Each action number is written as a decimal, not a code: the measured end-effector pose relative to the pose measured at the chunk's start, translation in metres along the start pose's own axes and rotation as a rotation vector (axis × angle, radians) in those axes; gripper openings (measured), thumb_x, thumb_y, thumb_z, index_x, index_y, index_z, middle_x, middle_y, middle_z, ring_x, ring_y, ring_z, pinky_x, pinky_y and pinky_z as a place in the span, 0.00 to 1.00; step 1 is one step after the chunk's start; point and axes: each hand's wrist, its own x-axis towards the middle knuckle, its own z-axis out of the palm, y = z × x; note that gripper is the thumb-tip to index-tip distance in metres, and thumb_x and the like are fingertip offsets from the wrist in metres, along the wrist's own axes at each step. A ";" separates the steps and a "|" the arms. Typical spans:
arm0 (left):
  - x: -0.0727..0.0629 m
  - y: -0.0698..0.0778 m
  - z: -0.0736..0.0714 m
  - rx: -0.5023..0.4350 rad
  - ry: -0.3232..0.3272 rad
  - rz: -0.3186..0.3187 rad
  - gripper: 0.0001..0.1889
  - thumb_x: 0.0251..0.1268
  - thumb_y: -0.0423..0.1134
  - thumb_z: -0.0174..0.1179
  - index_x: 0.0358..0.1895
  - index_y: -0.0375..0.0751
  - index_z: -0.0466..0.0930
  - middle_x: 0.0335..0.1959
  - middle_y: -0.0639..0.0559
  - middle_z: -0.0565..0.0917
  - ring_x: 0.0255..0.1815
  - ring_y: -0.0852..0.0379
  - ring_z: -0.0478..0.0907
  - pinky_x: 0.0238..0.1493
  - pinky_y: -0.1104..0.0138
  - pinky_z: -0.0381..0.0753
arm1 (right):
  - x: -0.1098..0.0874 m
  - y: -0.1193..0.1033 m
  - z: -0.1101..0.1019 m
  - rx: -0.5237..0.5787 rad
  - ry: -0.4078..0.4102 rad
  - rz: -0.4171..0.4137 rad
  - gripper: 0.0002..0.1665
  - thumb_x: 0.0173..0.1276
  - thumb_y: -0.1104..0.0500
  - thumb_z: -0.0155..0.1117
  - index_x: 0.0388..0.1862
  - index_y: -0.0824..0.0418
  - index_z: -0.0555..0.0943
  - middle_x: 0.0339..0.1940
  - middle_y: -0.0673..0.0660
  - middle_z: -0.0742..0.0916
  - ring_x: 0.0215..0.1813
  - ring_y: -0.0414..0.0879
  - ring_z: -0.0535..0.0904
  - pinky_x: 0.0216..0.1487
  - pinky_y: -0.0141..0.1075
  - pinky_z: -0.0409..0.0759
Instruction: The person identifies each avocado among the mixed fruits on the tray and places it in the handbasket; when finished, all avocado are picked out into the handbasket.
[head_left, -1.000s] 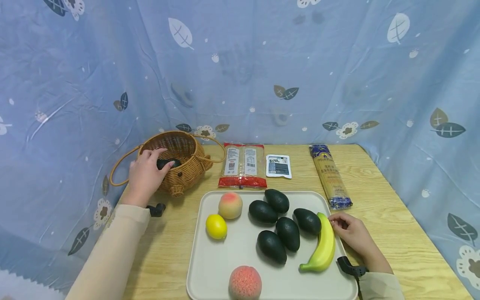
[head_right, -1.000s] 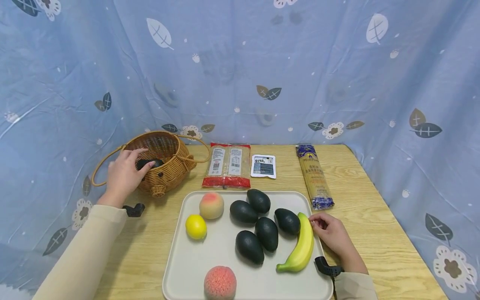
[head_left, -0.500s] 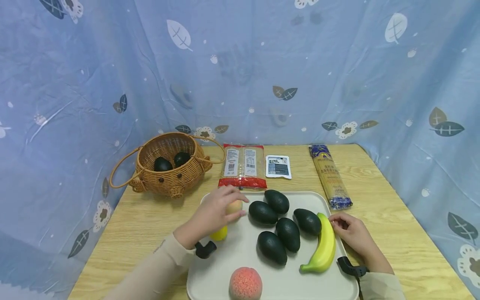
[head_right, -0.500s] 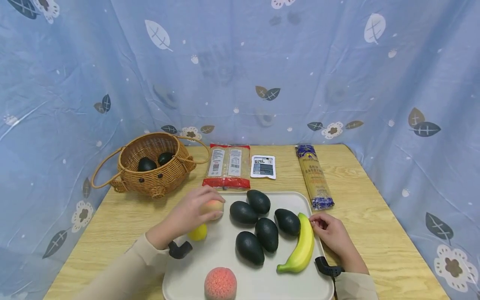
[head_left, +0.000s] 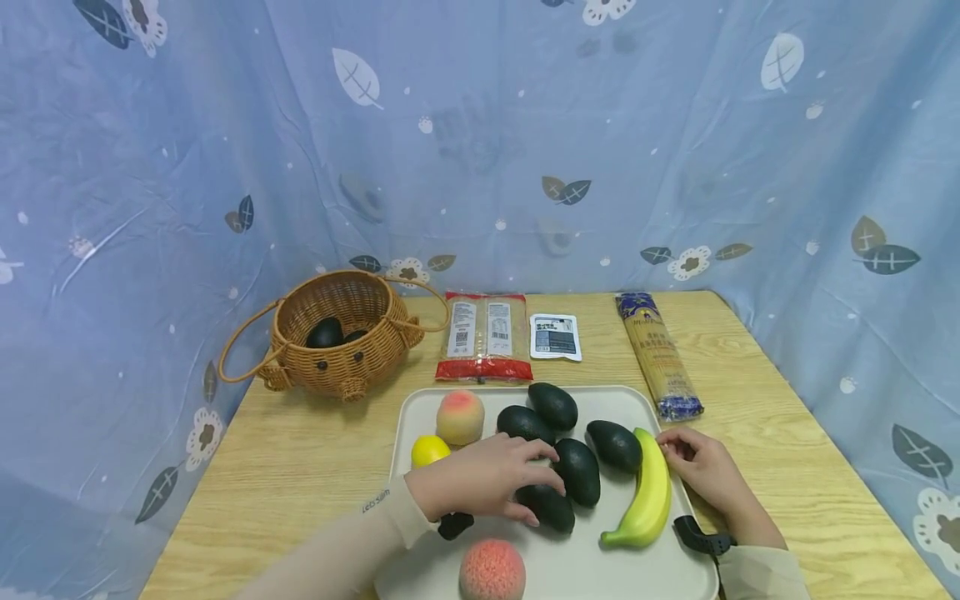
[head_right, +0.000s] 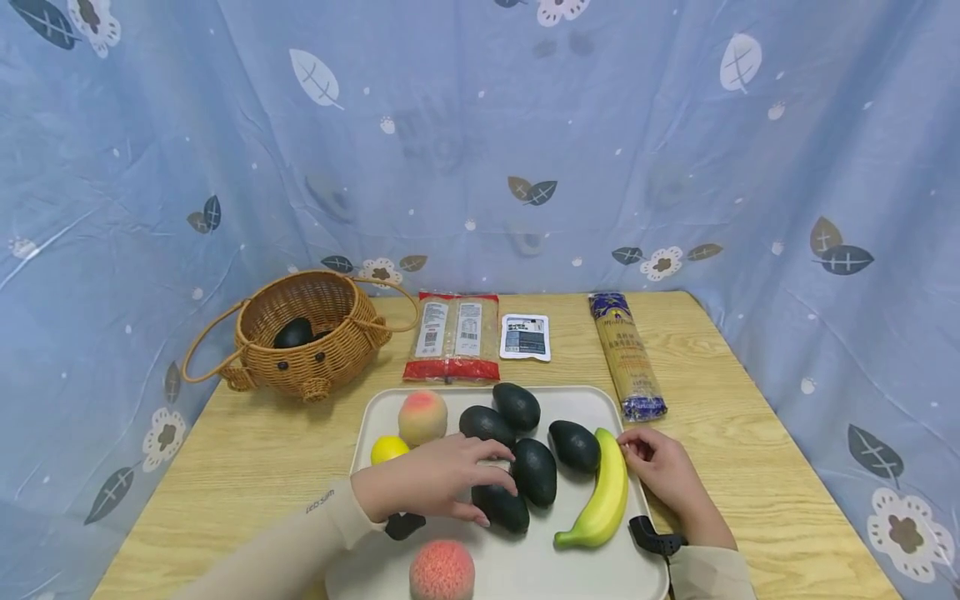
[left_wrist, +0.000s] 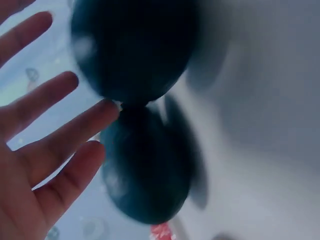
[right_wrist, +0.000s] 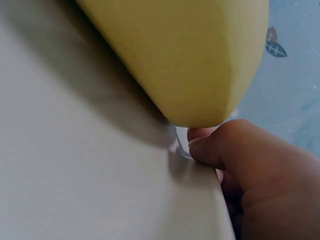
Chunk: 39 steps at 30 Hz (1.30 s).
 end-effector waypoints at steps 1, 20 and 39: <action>0.001 0.001 0.003 0.006 -0.011 0.008 0.27 0.66 0.60 0.71 0.67 0.66 0.78 0.69 0.56 0.74 0.62 0.60 0.77 0.62 0.68 0.73 | 0.000 -0.001 0.000 -0.006 -0.002 0.006 0.10 0.69 0.74 0.67 0.43 0.61 0.86 0.29 0.48 0.80 0.31 0.38 0.72 0.30 0.31 0.73; -0.004 0.007 0.014 -0.064 0.096 -0.120 0.26 0.67 0.57 0.71 0.67 0.70 0.78 0.58 0.58 0.78 0.48 0.64 0.75 0.47 0.74 0.70 | -0.001 -0.002 0.003 -0.013 0.028 -0.018 0.11 0.67 0.75 0.68 0.41 0.62 0.86 0.29 0.47 0.80 0.31 0.37 0.72 0.30 0.30 0.73; -0.104 -0.087 -0.078 -0.010 0.700 -0.809 0.29 0.63 0.51 0.73 0.68 0.55 0.78 0.58 0.41 0.73 0.42 0.36 0.79 0.44 0.45 0.80 | -0.001 -0.006 0.001 -0.010 0.013 0.027 0.09 0.69 0.74 0.67 0.43 0.62 0.86 0.30 0.49 0.80 0.32 0.38 0.73 0.31 0.31 0.74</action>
